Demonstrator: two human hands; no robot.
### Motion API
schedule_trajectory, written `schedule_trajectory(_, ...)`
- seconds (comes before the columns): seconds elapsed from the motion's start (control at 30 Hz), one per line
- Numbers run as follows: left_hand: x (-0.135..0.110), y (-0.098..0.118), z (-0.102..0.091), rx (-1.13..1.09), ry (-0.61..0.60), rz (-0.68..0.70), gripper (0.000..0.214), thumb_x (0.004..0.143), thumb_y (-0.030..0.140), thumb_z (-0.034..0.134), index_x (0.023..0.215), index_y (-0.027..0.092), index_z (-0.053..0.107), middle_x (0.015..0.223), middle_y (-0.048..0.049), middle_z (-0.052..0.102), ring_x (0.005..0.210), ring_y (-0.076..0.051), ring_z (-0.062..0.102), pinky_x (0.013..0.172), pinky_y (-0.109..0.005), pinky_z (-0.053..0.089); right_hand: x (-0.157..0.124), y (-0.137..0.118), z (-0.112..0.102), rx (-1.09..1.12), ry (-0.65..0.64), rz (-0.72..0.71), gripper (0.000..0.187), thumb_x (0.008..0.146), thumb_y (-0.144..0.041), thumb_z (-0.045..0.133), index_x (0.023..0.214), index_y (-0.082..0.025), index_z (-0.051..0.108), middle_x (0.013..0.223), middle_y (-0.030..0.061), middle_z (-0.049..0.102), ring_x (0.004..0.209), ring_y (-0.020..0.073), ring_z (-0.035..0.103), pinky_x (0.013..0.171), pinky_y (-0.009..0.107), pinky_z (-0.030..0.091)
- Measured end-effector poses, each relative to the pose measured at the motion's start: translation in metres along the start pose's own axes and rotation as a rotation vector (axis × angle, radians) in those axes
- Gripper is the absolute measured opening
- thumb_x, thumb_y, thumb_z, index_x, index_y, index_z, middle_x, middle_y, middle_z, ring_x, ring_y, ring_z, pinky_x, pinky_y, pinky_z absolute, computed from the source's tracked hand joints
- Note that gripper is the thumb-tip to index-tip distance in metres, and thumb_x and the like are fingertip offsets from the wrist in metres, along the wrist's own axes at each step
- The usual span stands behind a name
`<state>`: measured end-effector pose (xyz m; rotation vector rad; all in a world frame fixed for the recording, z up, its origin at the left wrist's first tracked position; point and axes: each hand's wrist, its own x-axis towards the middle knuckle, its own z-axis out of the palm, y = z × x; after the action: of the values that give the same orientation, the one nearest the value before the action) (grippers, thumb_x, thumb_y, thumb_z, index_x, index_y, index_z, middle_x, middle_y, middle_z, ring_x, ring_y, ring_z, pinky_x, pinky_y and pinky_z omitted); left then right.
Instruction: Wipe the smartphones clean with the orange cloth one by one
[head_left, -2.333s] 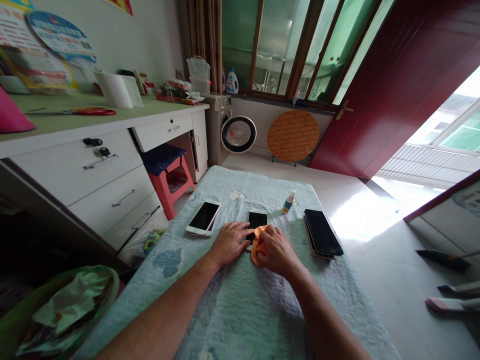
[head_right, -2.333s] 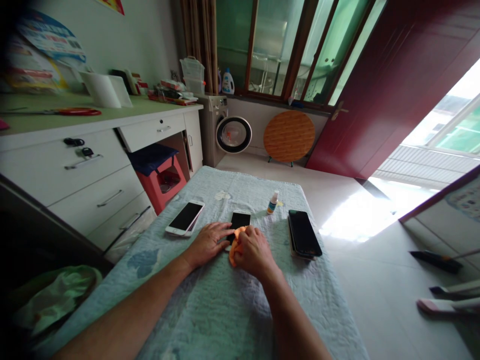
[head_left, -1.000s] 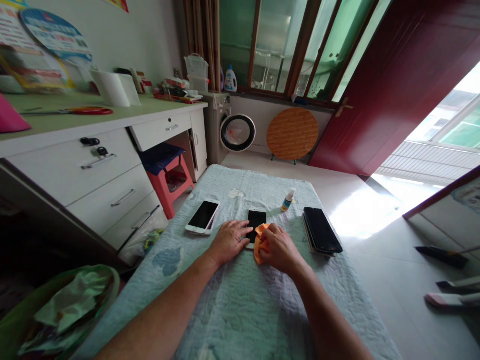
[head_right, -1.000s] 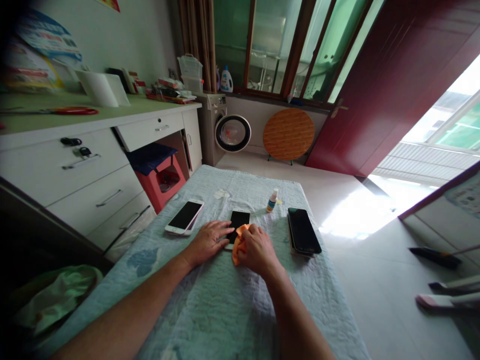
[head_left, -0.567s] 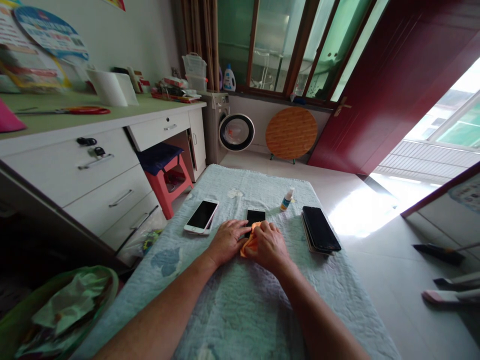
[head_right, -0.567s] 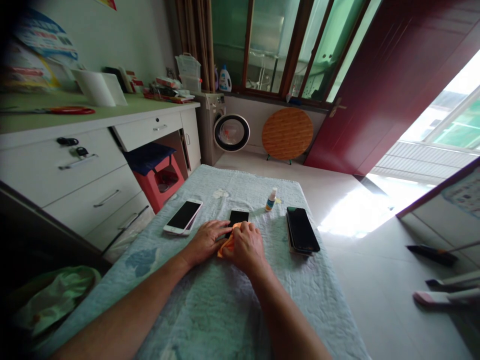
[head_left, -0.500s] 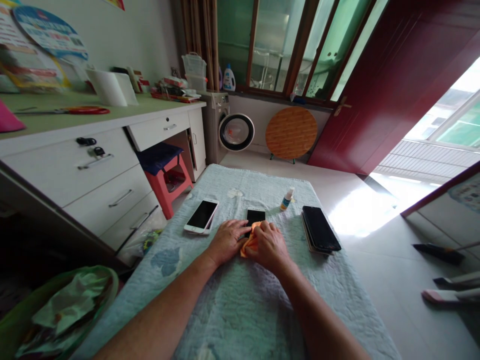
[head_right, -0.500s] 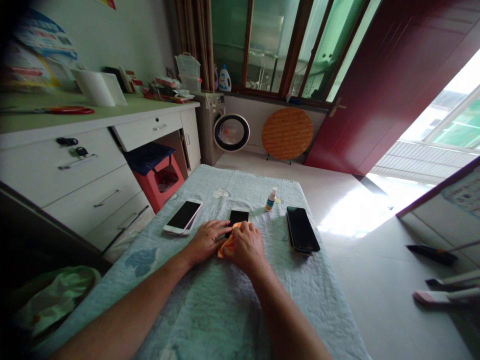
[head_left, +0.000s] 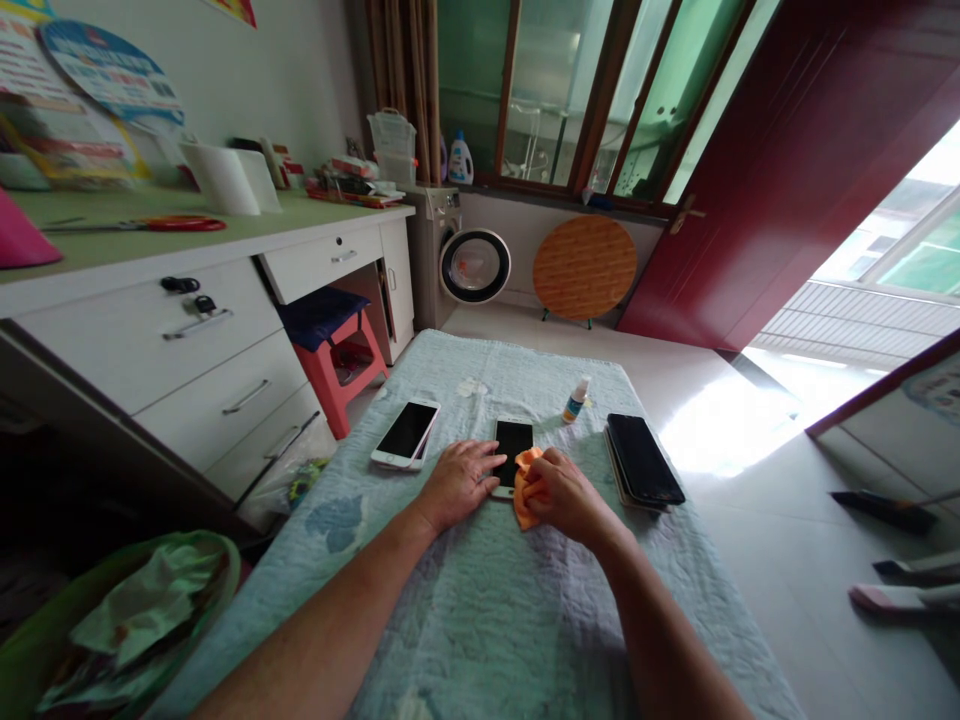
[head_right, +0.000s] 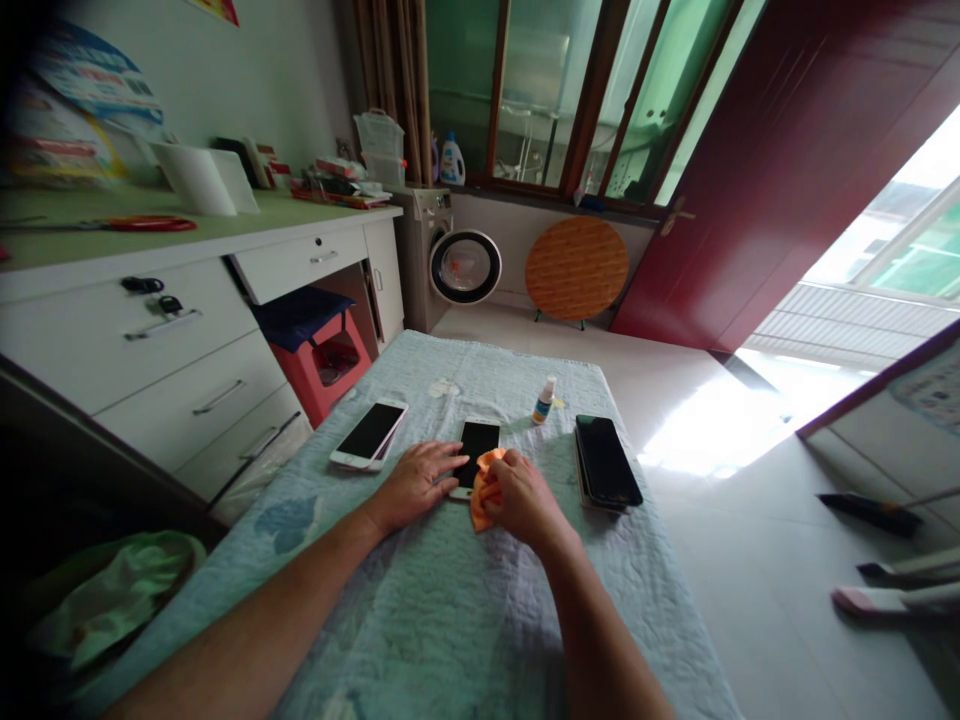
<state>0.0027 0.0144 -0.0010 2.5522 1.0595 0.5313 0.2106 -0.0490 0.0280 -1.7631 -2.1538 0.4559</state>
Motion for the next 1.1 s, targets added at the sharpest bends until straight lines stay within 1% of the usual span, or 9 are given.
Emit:
schedule_trajectory(0.1, 0.0, 0.0, 0.0, 0.004, -0.003, -0.005, 0.036, 0.09, 0.031, 0.059, 0.126, 0.028, 0.061, 0.14, -0.0047, 0.054, 0.126, -0.025, 0.047, 0.109, -0.045, 0.033, 0.0, 0.007, -0.003, 0.136, 0.029, 0.011, 0.022, 0.068, -0.009, 0.052, 0.087, -0.019, 0.053, 0.085, 0.0013, 0.055, 0.075, 0.0135, 0.053, 0.07, 0.024, 0.04)
schedule_trajectory(0.2, -0.001, 0.001, 0.0, 0.006, -0.006, -0.005, 0.039, 0.091, 0.033, 0.057, 0.129, 0.026, 0.058, 0.14, -0.0059, 0.053, 0.127, -0.026, 0.047, 0.109, -0.046, 0.032, 0.003, 0.009, -0.004, 0.195, 0.212, 0.068, 0.036, 0.07, -0.006, 0.046, 0.103, -0.02, 0.049, 0.081, -0.0008, 0.056, 0.073, 0.014, 0.054, 0.07, 0.025, 0.041)
schedule_trajectory(0.33, -0.002, 0.003, -0.001, 0.003, 0.026, -0.024, 0.048, 0.091, 0.037, 0.055, 0.137, 0.022, 0.049, 0.145, -0.0098, 0.047, 0.131, -0.026, 0.044, 0.111, -0.046, 0.03, 0.011, 0.004, 0.003, 0.117, 0.413, 0.082, 0.025, 0.076, -0.007, 0.044, 0.094, -0.022, 0.053, 0.091, 0.0023, 0.057, 0.081, 0.0156, 0.054, 0.074, 0.026, 0.041)
schedule_trajectory(0.43, -0.003, 0.005, -0.002, -0.002, 0.023, -0.032, 0.046, 0.091, 0.036, 0.055, 0.134, 0.02, 0.052, 0.144, -0.0108, 0.048, 0.131, -0.027, 0.044, 0.112, -0.046, 0.03, 0.015, -0.001, 0.01, 0.037, 0.343, 0.061, 0.022, 0.08, -0.007, 0.044, 0.09, -0.02, 0.059, 0.094, 0.0044, 0.056, 0.086, 0.0169, 0.053, 0.078, 0.027, 0.042)
schedule_trajectory(0.57, -0.003, 0.005, -0.004, -0.018, 0.009, -0.023, 0.043, 0.09, 0.036, 0.056, 0.13, 0.02, 0.055, 0.139, -0.0098, 0.054, 0.128, -0.027, 0.047, 0.111, -0.046, 0.03, 0.014, -0.006, 0.011, -0.035, 0.212, 0.007, 0.029, 0.077, -0.007, 0.051, 0.099, -0.02, 0.066, 0.098, 0.0058, 0.058, 0.091, 0.0185, 0.05, 0.087, 0.03, 0.04)
schedule_trajectory(0.73, -0.003, 0.004, -0.005, -0.043, 0.003, 0.003, 0.061, 0.083, 0.055, 0.062, 0.132, 0.02, 0.054, 0.139, -0.0114, 0.053, 0.128, -0.03, 0.046, 0.11, -0.047, 0.03, 0.008, -0.018, 0.005, -0.047, 0.145, -0.115, 0.022, 0.088, -0.015, 0.05, 0.093, -0.022, 0.071, 0.094, 0.0044, 0.06, 0.088, 0.0175, 0.049, 0.087, 0.03, 0.038)
schedule_trajectory(0.83, -0.003, 0.004, -0.006, -0.055, 0.009, 0.021, 0.065, 0.079, 0.057, 0.064, 0.131, 0.018, 0.054, 0.137, -0.0115, 0.055, 0.126, -0.03, 0.048, 0.109, -0.045, 0.032, 0.005, -0.029, 0.009, -0.03, 0.094, -0.207, 0.023, 0.094, -0.024, 0.049, 0.101, -0.027, 0.071, 0.098, 0.004, 0.06, 0.091, 0.0175, 0.048, 0.087, 0.03, 0.039)
schedule_trajectory(0.97, -0.003, 0.004, -0.006, -0.057, 0.016, 0.034, 0.06, 0.079, 0.048, 0.067, 0.13, 0.02, 0.055, 0.135, -0.0101, 0.057, 0.124, -0.029, 0.049, 0.108, -0.044, 0.033, 0.005, -0.038, 0.016, -0.026, 0.054, -0.247, 0.023, 0.094, -0.028, 0.052, 0.105, -0.033, 0.072, 0.103, 0.0033, 0.06, 0.095, 0.0179, 0.048, 0.085, 0.028, 0.04)
schedule_trajectory(1.1, -0.002, 0.003, -0.005, -0.067, 0.019, 0.023, 0.063, 0.079, 0.056, 0.065, 0.13, 0.021, 0.055, 0.135, -0.0107, 0.056, 0.124, -0.03, 0.049, 0.108, -0.045, 0.033, 0.008, -0.029, 0.017, -0.021, 0.081, -0.218, 0.024, 0.095, -0.028, 0.05, 0.103, -0.031, 0.073, 0.1, 0.0034, 0.062, 0.091, 0.0175, 0.049, 0.084, 0.028, 0.04)
